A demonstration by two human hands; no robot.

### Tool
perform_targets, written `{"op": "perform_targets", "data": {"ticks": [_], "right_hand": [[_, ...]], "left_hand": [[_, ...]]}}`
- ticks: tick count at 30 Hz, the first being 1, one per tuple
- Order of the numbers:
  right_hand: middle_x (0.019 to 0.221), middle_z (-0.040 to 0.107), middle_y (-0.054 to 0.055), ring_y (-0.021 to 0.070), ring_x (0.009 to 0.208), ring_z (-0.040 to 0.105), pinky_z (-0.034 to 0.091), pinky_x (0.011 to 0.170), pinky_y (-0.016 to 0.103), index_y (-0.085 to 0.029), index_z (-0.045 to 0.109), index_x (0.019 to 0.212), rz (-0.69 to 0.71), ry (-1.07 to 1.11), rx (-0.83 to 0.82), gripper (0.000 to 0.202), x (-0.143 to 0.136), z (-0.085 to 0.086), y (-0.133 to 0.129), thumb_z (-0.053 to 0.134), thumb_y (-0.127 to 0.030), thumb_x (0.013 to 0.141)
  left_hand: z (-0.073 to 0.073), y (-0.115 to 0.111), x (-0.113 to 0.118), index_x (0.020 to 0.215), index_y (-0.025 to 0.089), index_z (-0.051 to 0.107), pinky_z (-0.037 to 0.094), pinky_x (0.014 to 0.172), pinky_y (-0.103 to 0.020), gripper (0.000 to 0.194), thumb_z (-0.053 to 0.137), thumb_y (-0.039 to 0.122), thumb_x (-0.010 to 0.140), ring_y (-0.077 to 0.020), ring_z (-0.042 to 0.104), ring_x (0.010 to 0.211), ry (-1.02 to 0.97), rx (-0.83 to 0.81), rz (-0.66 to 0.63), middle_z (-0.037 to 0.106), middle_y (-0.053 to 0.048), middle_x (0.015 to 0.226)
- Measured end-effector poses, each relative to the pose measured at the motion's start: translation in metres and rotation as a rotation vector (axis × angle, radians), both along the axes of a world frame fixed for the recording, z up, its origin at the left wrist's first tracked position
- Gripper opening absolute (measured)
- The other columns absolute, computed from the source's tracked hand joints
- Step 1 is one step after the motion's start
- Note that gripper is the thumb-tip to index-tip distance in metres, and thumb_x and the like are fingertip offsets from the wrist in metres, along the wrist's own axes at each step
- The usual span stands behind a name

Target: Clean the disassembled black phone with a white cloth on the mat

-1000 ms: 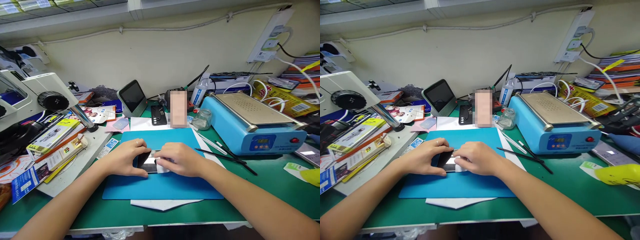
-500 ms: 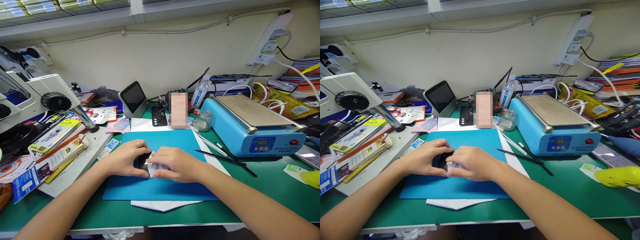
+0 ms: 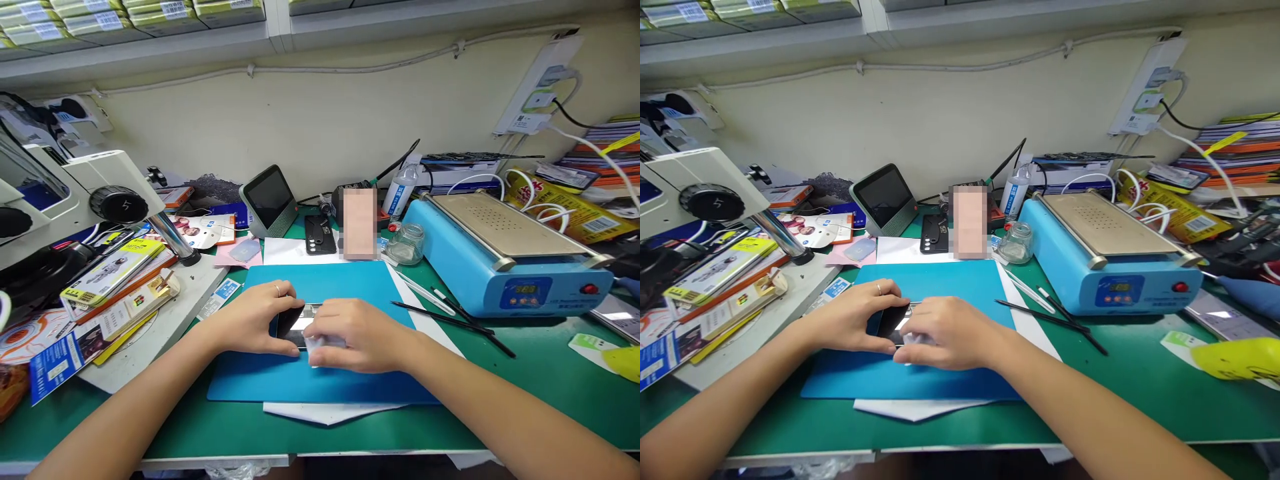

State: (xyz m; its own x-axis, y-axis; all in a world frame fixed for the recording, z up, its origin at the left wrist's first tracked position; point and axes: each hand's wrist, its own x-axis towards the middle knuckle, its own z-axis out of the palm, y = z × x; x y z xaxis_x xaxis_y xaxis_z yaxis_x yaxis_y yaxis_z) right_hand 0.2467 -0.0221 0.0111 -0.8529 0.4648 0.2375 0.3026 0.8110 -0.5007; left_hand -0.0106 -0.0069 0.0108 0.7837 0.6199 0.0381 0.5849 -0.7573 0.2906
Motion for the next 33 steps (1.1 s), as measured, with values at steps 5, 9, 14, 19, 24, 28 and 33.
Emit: {"op": "perform_targets", "data": {"ticks": [5,9,14,19,24,28,33], "right_hand": [[0.086,0.072,0.006,0.0178,0.079,0.059,0.038,0.068,0.029,-0.015,0.074,0.100,-0.069,-0.011,0.043,0.040,0.0004,0.0010,-0.0011,0.049,-0.046,0.104],[0.089,0.073,0.005,0.0183,0.081,0.059,0.039,0.070,0.029,-0.016,0.073,0.106,0.046,0.005,0.029,0.045,0.0001,0.0000,-0.0009,0.050,-0.055,0.101],[0.087,0.073,0.006,0.0180,0.078,0.059,0.038,0.069,0.030,-0.016,0.073,0.106,-0.043,0.044,0.015,0.056,-0.0010,-0.0036,-0.0009,0.039,-0.060,0.104],[0.094,0.073,0.007,0.0194,0.085,0.061,0.040,0.072,0.030,-0.017,0.072,0.110,0.028,0.057,0.030,0.053,-0.0023,-0.0069,-0.0003,0.046,-0.062,0.100],[0.084,0.072,0.006,0.0175,0.076,0.059,0.038,0.068,0.030,-0.016,0.073,0.103,-0.032,0.052,0.019,0.056,-0.0014,-0.0041,-0.0007,0.042,-0.062,0.102],[0.088,0.073,0.005,0.0177,0.080,0.060,0.038,0.069,0.029,-0.017,0.074,0.105,0.023,0.052,0.024,0.052,-0.0023,-0.0038,-0.0022,0.047,-0.061,0.100],[0.083,0.072,0.004,0.0167,0.076,0.059,0.037,0.067,0.029,-0.018,0.074,0.102,-0.006,0.036,-0.007,0.044,-0.0016,-0.0039,-0.0014,0.049,-0.055,0.102]], "left_hand": [[-0.0001,0.0004,0.0004,0.129,0.019,0.063,0.050,0.083,-0.036,0.070,0.071,0.067,0.078,-0.0260,0.062,0.099,0.000,-0.001,0.007,0.062,-0.009,0.113],[0.0006,0.0001,0.0014,0.130,0.019,0.062,0.049,0.083,-0.036,0.071,0.071,0.068,0.079,-0.0258,0.062,0.098,0.011,0.001,0.003,0.062,-0.009,0.113],[0.0018,-0.0008,0.0013,0.128,0.019,0.063,0.049,0.083,-0.035,0.068,0.071,0.067,0.080,-0.0257,0.062,0.099,0.010,-0.004,0.008,0.062,-0.009,0.113],[0.0015,-0.0009,0.0011,0.130,0.020,0.062,0.049,0.082,-0.035,0.070,0.071,0.066,0.079,-0.0251,0.062,0.096,0.011,-0.004,0.011,0.062,-0.009,0.113],[0.0012,-0.0006,0.0015,0.130,0.020,0.062,0.049,0.082,-0.035,0.069,0.071,0.067,0.079,-0.0255,0.062,0.098,0.008,-0.003,0.007,0.062,-0.009,0.112],[0.0020,-0.0010,0.0022,0.129,0.019,0.063,0.049,0.082,-0.035,0.069,0.072,0.066,0.078,-0.0253,0.063,0.096,0.013,-0.011,0.018,0.062,-0.009,0.112],[0.0018,-0.0017,0.0019,0.130,0.019,0.062,0.049,0.082,-0.037,0.070,0.071,0.066,0.079,-0.0257,0.062,0.097,0.019,-0.012,0.015,0.062,-0.010,0.113]]}}
